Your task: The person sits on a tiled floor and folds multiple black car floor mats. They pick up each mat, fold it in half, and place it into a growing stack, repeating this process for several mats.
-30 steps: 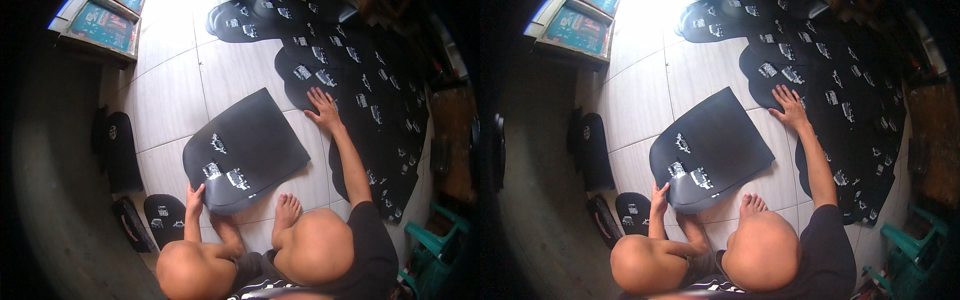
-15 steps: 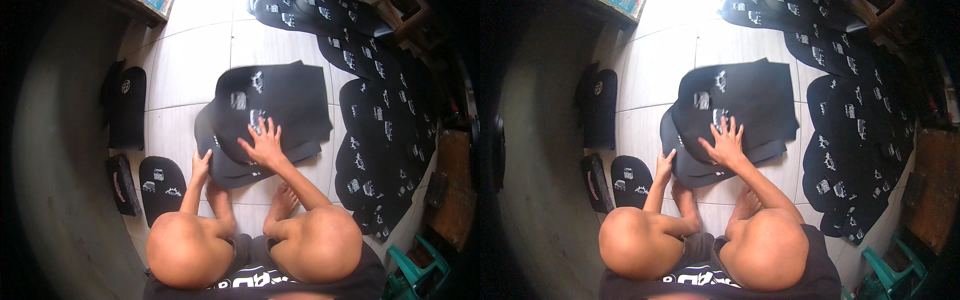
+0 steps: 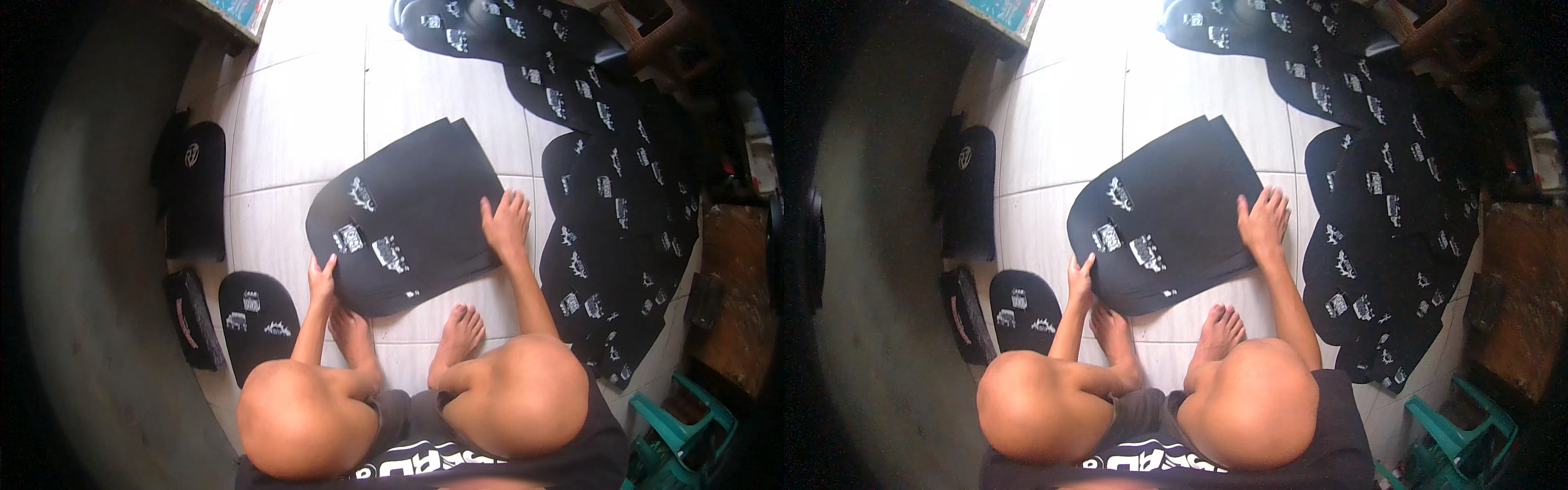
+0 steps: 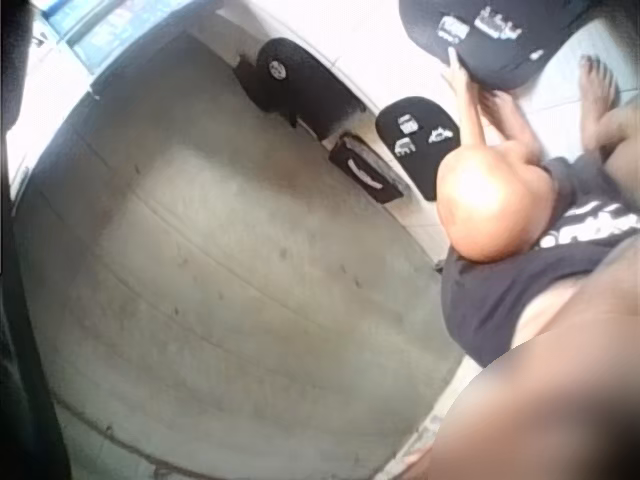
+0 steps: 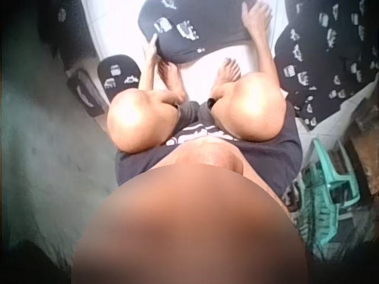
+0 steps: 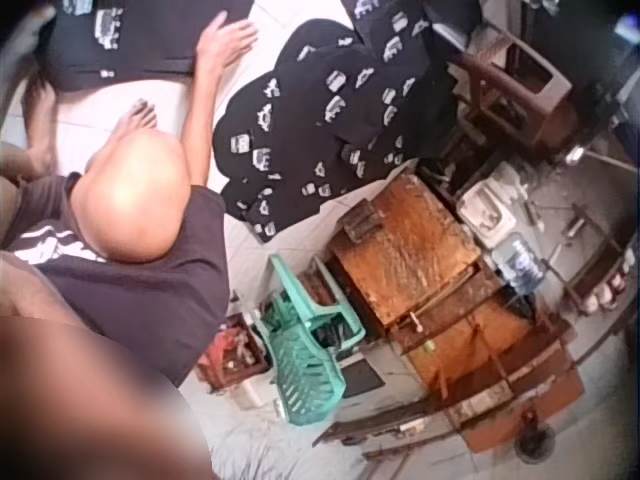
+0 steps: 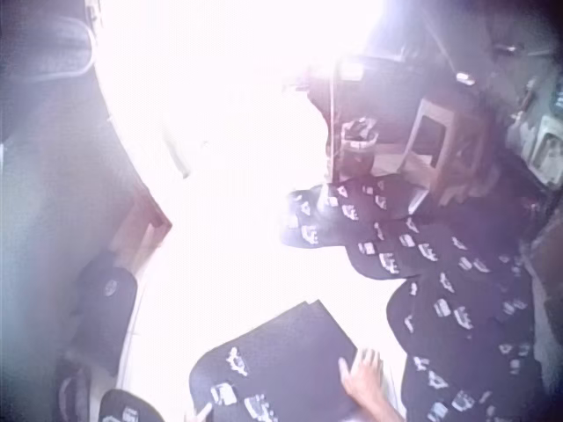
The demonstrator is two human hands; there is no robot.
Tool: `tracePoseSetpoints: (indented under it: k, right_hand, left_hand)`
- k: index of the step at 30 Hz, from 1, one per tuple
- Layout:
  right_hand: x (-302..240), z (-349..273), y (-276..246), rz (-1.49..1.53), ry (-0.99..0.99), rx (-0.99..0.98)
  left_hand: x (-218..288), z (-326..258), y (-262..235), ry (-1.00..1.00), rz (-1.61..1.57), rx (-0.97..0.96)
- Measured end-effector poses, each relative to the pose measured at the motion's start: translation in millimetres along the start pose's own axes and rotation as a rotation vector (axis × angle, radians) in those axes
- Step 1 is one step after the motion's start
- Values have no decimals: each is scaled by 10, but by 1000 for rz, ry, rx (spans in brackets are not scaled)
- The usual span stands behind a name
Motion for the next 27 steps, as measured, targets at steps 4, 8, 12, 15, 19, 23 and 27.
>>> tracePoseSetpoints:
  k: [4,8,12,15,19,23,27]
  right_hand:
    - [-73,-389,-270,16,-63,-436]
    - [304,171,-165,-144,1,-192]
    - [930,1673,-9,-183,-134,137]
    - [1008,2671,117,-189,-49,15]
    - [154,3478,341,-339,-99,21]
    - [-636,4129,499,-275,-284,115]
    - [-934,4896,546,-171,-399,149]
  left_hand:
    - [66,-65,28,32,-3,33]
    - [243,-120,40,51,48,30]
    - [316,-26,21,92,208,69]
    - [302,87,-52,76,203,50]
    - [424,98,-104,57,202,111]
    - [449,118,-90,1,147,146]
    - [409,176,45,-77,36,134]
Point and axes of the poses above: each hand's wrist, its own z-axis towards the middle knuckle, its own y-axis out of the palm, x = y × z, the point moved 1 cm from there along z, towards the middle knuckle, and after that the axes turned 10 degrees about -z, right-handed, at the moved point
